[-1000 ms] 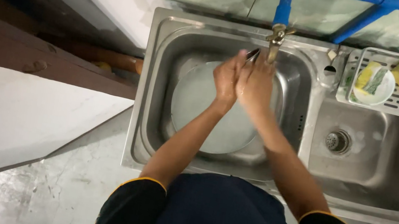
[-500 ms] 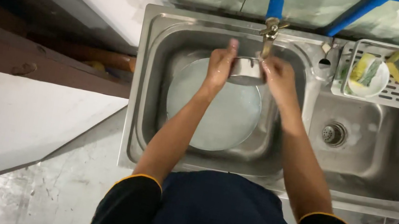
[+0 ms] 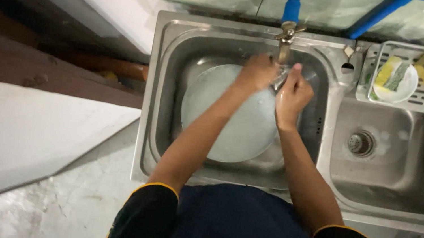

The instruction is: Washing a metal tart ring or mold in a kitchen sink using soap and a sponge.

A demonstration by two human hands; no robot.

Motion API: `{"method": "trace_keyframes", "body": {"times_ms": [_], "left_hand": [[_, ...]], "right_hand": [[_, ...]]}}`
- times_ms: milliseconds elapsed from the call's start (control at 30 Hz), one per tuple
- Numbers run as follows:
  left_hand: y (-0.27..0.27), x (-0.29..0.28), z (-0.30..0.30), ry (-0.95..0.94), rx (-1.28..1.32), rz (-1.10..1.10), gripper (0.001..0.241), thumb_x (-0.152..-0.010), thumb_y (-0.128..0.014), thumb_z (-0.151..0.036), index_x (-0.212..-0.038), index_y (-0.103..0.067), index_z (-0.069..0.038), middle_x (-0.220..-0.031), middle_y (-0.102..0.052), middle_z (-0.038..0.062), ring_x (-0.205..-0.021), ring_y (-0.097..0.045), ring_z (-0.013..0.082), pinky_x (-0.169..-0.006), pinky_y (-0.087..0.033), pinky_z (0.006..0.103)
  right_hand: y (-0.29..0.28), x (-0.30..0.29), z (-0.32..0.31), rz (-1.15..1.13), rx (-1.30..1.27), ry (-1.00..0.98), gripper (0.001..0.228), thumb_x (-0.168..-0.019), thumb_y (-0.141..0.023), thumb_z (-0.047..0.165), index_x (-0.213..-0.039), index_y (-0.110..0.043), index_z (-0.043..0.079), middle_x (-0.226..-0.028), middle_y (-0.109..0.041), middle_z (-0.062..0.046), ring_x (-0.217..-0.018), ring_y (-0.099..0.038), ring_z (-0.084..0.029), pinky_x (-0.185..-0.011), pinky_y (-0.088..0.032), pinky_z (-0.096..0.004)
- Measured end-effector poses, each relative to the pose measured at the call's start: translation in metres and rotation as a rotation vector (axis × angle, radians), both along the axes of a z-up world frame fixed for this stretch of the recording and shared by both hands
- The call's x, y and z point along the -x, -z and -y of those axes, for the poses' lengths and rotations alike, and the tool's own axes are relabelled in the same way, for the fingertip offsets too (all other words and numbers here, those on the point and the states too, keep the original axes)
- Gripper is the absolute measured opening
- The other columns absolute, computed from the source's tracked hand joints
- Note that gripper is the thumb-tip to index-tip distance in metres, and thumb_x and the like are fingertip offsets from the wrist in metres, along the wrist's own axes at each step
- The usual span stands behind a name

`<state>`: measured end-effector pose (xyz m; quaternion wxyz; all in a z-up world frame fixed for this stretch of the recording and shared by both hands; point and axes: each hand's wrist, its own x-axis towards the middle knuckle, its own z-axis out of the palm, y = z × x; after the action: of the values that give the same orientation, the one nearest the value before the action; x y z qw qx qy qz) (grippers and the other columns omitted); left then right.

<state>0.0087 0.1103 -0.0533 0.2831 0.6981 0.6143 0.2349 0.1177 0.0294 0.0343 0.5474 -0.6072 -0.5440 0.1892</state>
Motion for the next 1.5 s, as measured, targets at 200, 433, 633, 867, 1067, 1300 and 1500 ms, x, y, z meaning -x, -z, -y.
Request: {"method": "trace_keyframes", "body": {"times_ms": [200, 433, 633, 867, 1067, 1300, 1500], "left_hand": [[-0.061, -0.008, 0.028, -0.064, 0.276, 0.047, 0.065, -0.096, -0.037, -0.061, -0.113, -0.072, -0.009, -0.104, -0.075, 0.026, -0.102, -0.072, 0.0453, -0.087, -0.055, 0.0565], [-0.074, 0.023, 0.061, -0.166, 0.239, 0.662, 0.063, -0.101, -0.047, -0.070, -0.129, -0.058, -0.015, -0.118, -0.072, 0.013, -0.114, -0.069, 0.0402, -0.093, -0.059, 0.0596], [-0.061, 0.049, 0.047, -0.367, 0.499, 1.154, 0.074, -0.102, -0.059, -0.068, -0.129, -0.066, 0.001, -0.109, -0.070, 0.022, -0.097, -0.070, 0.0413, -0.075, -0.053, 0.0482], [-0.082, -0.002, 0.060, -0.105, -0.500, 0.044, 0.029, -0.105, -0.059, -0.022, -0.122, -0.058, 0.002, -0.117, -0.064, 0.026, -0.109, -0.062, 0.0446, -0.097, -0.052, 0.0529], [-0.088, -0.003, 0.044, -0.170, -0.046, 0.085, 0.034, -0.108, -0.050, -0.034, -0.122, -0.058, -0.004, -0.116, -0.066, 0.029, -0.108, -0.063, 0.0482, -0.094, -0.052, 0.0536], [0.009, 0.018, -0.029, 0.147, -0.255, 0.380, 0.042, -0.109, -0.050, -0.039, -0.124, -0.065, -0.002, -0.125, -0.068, 0.027, -0.115, -0.064, 0.0421, -0.092, -0.053, 0.0517], [-0.126, -0.012, 0.053, -0.080, -0.486, -0.136, 0.055, -0.098, -0.063, -0.049, -0.115, -0.067, 0.004, -0.126, -0.060, 0.029, -0.117, -0.058, 0.0499, -0.096, -0.054, 0.0543]], "right_hand": [[0.004, -0.009, -0.008, -0.058, -0.085, -0.075, 0.060, -0.112, -0.057, 0.034, -0.063, -0.051, -0.002, -0.053, -0.042, -0.001, -0.052, -0.036, -0.009, -0.051, -0.031, -0.038], [0.078, -0.044, -0.022, -0.269, 0.205, -0.163, 0.064, -0.113, -0.063, 0.034, -0.063, -0.044, -0.001, -0.060, -0.041, -0.001, -0.059, -0.035, -0.012, -0.053, -0.028, -0.038], [-0.007, -0.006, -0.012, -0.161, -0.267, -0.353, 0.044, -0.113, -0.055, 0.033, -0.105, -0.063, -0.010, -0.108, -0.068, -0.012, -0.096, -0.063, -0.021, -0.076, -0.048, -0.045], [0.011, 0.004, -0.008, 0.147, -0.014, -0.134, 0.059, -0.116, -0.046, 0.031, -0.068, -0.055, -0.003, -0.060, -0.049, -0.022, -0.052, -0.046, -0.036, -0.054, -0.033, -0.049], [0.005, -0.003, -0.002, 0.023, -0.013, 0.060, 0.059, -0.115, -0.050, 0.030, -0.066, -0.048, -0.004, -0.058, -0.038, -0.019, -0.051, -0.032, -0.027, -0.051, -0.028, -0.046], [0.033, -0.015, -0.001, -0.073, 0.023, -0.015, 0.055, -0.115, -0.047, 0.028, -0.068, -0.050, -0.001, -0.057, -0.046, -0.007, -0.053, -0.042, -0.016, -0.055, -0.035, -0.037], [0.023, -0.013, -0.011, -1.251, 0.565, -0.526, 0.040, -0.112, -0.045, 0.038, -0.131, -0.059, 0.006, -0.124, -0.068, -0.010, -0.111, -0.066, -0.024, -0.099, -0.051, -0.041]]}}
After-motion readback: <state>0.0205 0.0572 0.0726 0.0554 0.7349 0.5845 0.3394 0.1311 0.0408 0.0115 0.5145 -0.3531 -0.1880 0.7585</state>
